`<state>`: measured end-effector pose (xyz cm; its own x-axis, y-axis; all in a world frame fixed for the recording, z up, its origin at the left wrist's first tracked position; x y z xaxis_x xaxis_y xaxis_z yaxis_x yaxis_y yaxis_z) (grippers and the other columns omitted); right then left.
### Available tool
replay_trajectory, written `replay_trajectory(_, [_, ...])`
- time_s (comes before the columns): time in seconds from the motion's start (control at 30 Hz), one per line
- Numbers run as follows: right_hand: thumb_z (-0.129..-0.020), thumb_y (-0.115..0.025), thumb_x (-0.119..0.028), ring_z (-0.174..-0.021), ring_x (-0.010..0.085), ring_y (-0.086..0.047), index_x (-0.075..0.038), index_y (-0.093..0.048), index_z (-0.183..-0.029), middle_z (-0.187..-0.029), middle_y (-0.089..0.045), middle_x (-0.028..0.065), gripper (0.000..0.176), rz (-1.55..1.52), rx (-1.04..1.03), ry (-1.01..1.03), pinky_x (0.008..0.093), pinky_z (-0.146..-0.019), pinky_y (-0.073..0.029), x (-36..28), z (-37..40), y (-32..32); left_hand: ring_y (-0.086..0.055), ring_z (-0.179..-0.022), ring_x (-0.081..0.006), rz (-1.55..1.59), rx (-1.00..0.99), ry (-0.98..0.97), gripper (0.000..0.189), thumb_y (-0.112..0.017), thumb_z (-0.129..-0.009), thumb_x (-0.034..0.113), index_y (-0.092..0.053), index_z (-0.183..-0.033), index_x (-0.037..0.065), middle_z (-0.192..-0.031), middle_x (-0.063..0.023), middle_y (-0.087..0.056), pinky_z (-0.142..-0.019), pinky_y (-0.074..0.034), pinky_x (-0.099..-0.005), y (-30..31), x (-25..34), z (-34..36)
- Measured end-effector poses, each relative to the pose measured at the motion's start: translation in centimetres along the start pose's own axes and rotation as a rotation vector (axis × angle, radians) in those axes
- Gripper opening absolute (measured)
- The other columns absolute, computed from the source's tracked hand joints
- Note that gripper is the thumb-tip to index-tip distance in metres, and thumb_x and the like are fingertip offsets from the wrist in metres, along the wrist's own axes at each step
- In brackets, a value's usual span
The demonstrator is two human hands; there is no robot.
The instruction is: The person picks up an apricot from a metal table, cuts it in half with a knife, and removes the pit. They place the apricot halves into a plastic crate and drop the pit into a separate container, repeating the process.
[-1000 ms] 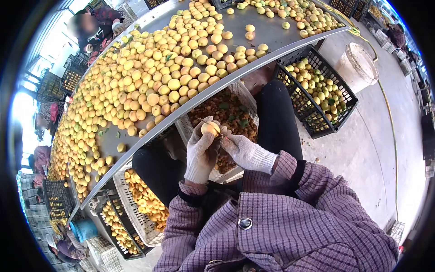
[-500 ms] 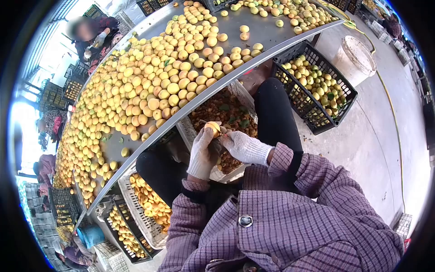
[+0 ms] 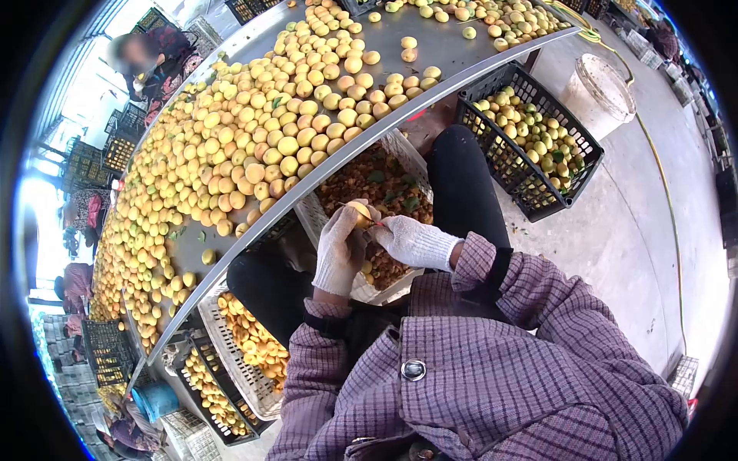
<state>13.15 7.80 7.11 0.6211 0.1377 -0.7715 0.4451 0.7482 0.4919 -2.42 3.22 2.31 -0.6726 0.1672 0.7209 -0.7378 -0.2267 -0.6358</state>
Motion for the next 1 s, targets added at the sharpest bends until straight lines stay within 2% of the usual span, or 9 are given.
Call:
replay_trajectory(0.1, [-0.104,-0.044,-0.039,-0.092,0.0396,-0.068,0.000,-0.060,-0.116,-0.094,-0.068,0.0242,0.044,-0.005,0.027,-0.090,0.0457,-0.079,-0.054,0.8,0.6,-1.6,-0.064,-0.096,-0.0220,0.264,0.010,-0.028,0.039,-0.059,-0.101,0.034,-0.058,-0.123,0.002,-0.103,-0.0094,-0.065,-0.089,-0.052,-0.0350,-0.8,-0.1,0.0])
replay_trajectory(0.2, [-0.104,-0.045,-0.040,-0.087,0.0388,-0.068,0.000,-0.059,-0.114,-0.090,-0.069,0.0220,0.044,-0.015,0.024,-0.070,0.0450,-0.074,-0.054,1.5,-0.6,-1.6,-0.062,-0.097,-0.0207,0.252,0.031,0.107,0.044,-0.059,-0.101,0.039,-0.058,-0.124,0.002,-0.106,-0.0079,-0.064,-0.089,-0.050,-0.0324,-0.6,-1.8,-0.1])
replay_trajectory(0.33, [-0.104,-0.045,-0.040,-0.084,0.0381,-0.069,0.002,-0.059,-0.109,-0.087,-0.069,0.0214,0.045,-0.232,-0.169,-0.163,0.0438,-0.072,-0.054,0.1,-0.8,0.4,-0.061,-0.097,-0.0187,-0.003,0.026,0.017,0.046,-0.056,-0.102,0.041,-0.058,-0.122,0.000,-0.106,-0.0079,-0.063,-0.089,-0.049,-0.0292,1.0,-0.5,-0.5])
replay_trajectory(0.53, [-0.104,-0.043,-0.041,-0.096,0.0387,-0.068,0.002,-0.061,-0.111,-0.102,-0.068,0.0254,0.047,-0.104,-0.049,-0.097,0.0450,-0.081,-0.053,0.7,0.5,-1.3,-0.063,-0.095,-0.0203,0.185,0.075,-0.043,0.048,-0.052,-0.103,0.042,-0.054,-0.127,0.000,-0.104,-0.0102,-0.064,-0.086,-0.052,-0.0325,-0.7,-0.8,-0.1])
replay_trajectory(0.67, [-0.105,-0.040,-0.041,-0.088,0.0373,-0.068,0.000,-0.059,-0.115,-0.093,-0.068,0.0222,0.046,-0.041,0.038,-0.070,0.0456,-0.076,-0.053,2.3,-1.8,-1.0,-0.062,-0.089,-0.0142,-0.373,0.032,-0.113,0.047,-0.051,-0.103,0.043,-0.058,-0.123,0.001,-0.101,-0.0068,-0.064,-0.079,-0.051,-0.0276,-1.0,0.0,0.7])
replay_trajectory(0.77, [-0.106,-0.037,-0.040,-0.082,0.0355,-0.068,0.000,-0.055,-0.123,-0.088,-0.068,0.0209,0.047,-0.169,-0.112,-0.023,0.0445,-0.072,-0.053,2.3,-2.0,-1.2,-0.060,-0.087,-0.0123,-0.383,0.086,-0.152,0.046,-0.053,-0.102,0.042,-0.060,-0.123,0.001,-0.101,-0.0059,-0.064,-0.075,-0.050,-0.0265,-1.1,-0.3,0.6])
replay_trajectory(0.83, [-0.106,-0.039,-0.038,-0.083,0.0355,-0.069,0.000,-0.053,-0.127,-0.091,-0.068,0.0225,0.045,-0.138,-0.059,-0.039,0.0436,-0.073,-0.054,1.0,-0.4,-1.0,-0.060,-0.087,-0.0122,-0.105,0.130,-0.059,0.048,-0.055,-0.101,0.044,-0.060,-0.122,0.001,-0.101,-0.0058,-0.064,-0.075,-0.049,-0.0259,-1.3,-0.6,0.6])
replay_trajectory(0.93, [-0.106,-0.041,-0.037,-0.085,0.0362,-0.069,-0.001,-0.054,-0.128,-0.097,-0.069,0.0241,0.044,-0.094,0.007,-0.041,0.0430,-0.076,-0.054,1.7,-0.2,-1.9,-0.060,-0.089,-0.0143,-0.198,0.050,-0.076,0.050,-0.054,-0.101,0.046,-0.059,-0.121,0.000,-0.101,-0.0068,-0.064,-0.076,-0.049,-0.0264,-0.7,-1.5,0.6])
replay_trajectory(1.0, [-0.105,-0.041,-0.038,-0.089,0.0376,-0.069,-0.001,-0.057,-0.125,-0.098,-0.069,0.0249,0.045,0.050,0.037,-0.052,0.0435,-0.077,-0.054,2.2,-0.7,-2.6,-0.060,-0.089,-0.0165,0.130,0.085,0.120,0.052,-0.053,-0.101,0.049,-0.059,-0.120,0.001,-0.100,-0.0076,-0.064,-0.077,-0.049,-0.0270,-0.4,-2.2,-0.2])
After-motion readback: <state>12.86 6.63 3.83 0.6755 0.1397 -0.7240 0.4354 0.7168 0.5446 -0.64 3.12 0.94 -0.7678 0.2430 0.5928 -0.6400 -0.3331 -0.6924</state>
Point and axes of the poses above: each hand's wrist, its own z-axis away from the middle knuckle, its own y-axis out of the back of the hand, x = y × z, the point moved 2 cm from there along -z, towards the middle knuckle
